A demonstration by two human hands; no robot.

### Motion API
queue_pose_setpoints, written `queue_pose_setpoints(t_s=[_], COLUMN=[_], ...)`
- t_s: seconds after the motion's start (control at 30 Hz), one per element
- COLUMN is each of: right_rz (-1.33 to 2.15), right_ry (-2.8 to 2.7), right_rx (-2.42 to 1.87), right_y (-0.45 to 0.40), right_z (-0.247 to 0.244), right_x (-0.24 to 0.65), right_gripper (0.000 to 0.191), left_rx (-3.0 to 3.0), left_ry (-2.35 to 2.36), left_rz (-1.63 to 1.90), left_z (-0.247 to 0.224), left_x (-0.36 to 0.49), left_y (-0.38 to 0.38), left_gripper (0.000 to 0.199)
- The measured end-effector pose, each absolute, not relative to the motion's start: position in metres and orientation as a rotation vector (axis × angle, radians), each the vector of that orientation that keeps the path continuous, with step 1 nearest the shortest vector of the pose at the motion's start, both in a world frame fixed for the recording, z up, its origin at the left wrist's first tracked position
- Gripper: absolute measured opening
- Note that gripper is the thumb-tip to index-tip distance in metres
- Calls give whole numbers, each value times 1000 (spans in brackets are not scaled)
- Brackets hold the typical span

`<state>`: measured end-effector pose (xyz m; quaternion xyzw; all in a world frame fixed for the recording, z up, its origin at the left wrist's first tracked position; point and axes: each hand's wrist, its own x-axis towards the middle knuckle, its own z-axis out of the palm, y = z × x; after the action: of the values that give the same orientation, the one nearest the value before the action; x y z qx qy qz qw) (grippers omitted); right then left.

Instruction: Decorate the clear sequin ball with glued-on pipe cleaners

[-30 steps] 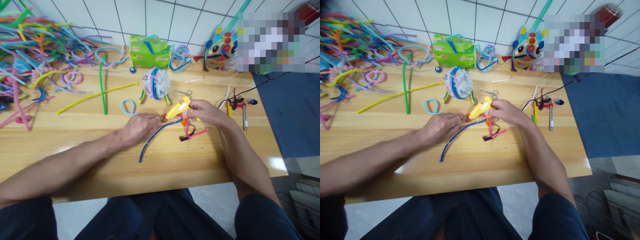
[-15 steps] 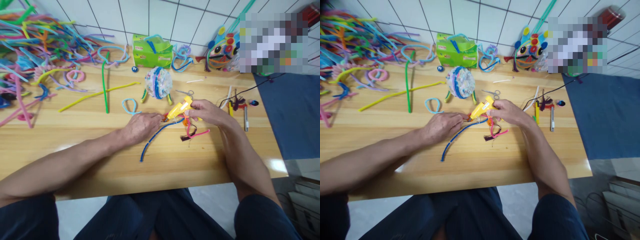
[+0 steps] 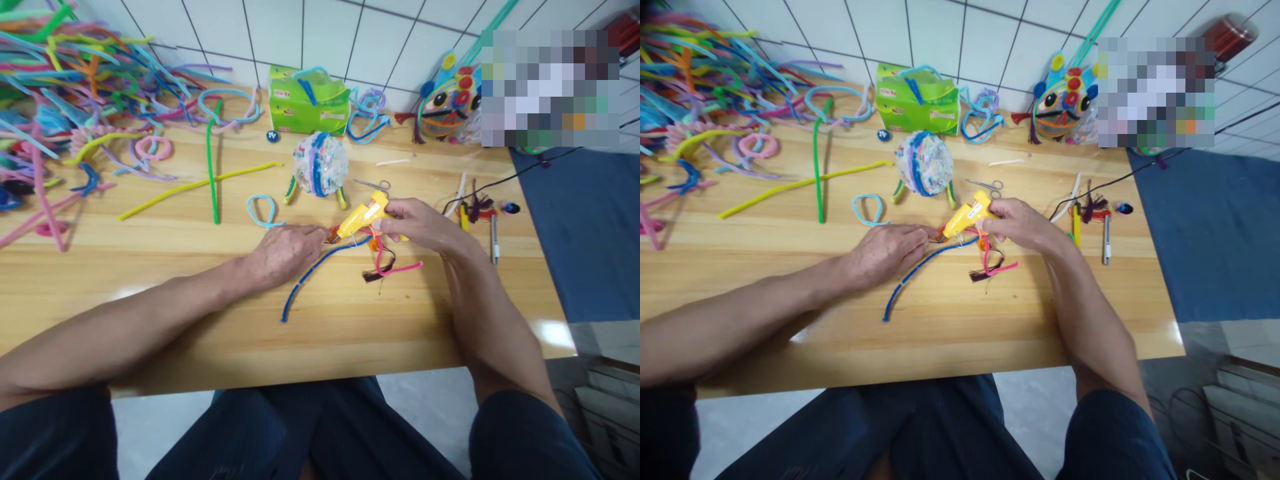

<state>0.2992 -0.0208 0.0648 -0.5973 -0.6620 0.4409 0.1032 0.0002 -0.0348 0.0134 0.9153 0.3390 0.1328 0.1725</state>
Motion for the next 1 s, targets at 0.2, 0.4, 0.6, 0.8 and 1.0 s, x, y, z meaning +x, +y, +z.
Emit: queue_pose_setpoints(t_s=[0.2, 0.4, 0.6, 0.8, 1.0], right_rz=[1290, 1291, 1278, 1264, 1277], right_ry=[-1956, -1951, -1967, -1957, -1971], right_rx=[-1774, -1762, -1762, -1765, -1736], right_y=[-21, -21, -23, -22, -22], right_z=[62, 63, 66, 65, 63], right_x=[301, 301, 299, 299, 301], right_gripper=[29, 30, 31, 31, 34], left_rx=[2608, 2609, 2576, 2593, 2582], left_ry=[965, 966, 974, 990, 1012], left_rz=[382, 358, 366, 346, 322], left_z=[11, 12, 12, 14, 14], left_x=[-1, 0, 0, 1, 2], left_y=[-35, -35, -35, -35, -36], left_gripper=[25, 26, 27, 25, 25])
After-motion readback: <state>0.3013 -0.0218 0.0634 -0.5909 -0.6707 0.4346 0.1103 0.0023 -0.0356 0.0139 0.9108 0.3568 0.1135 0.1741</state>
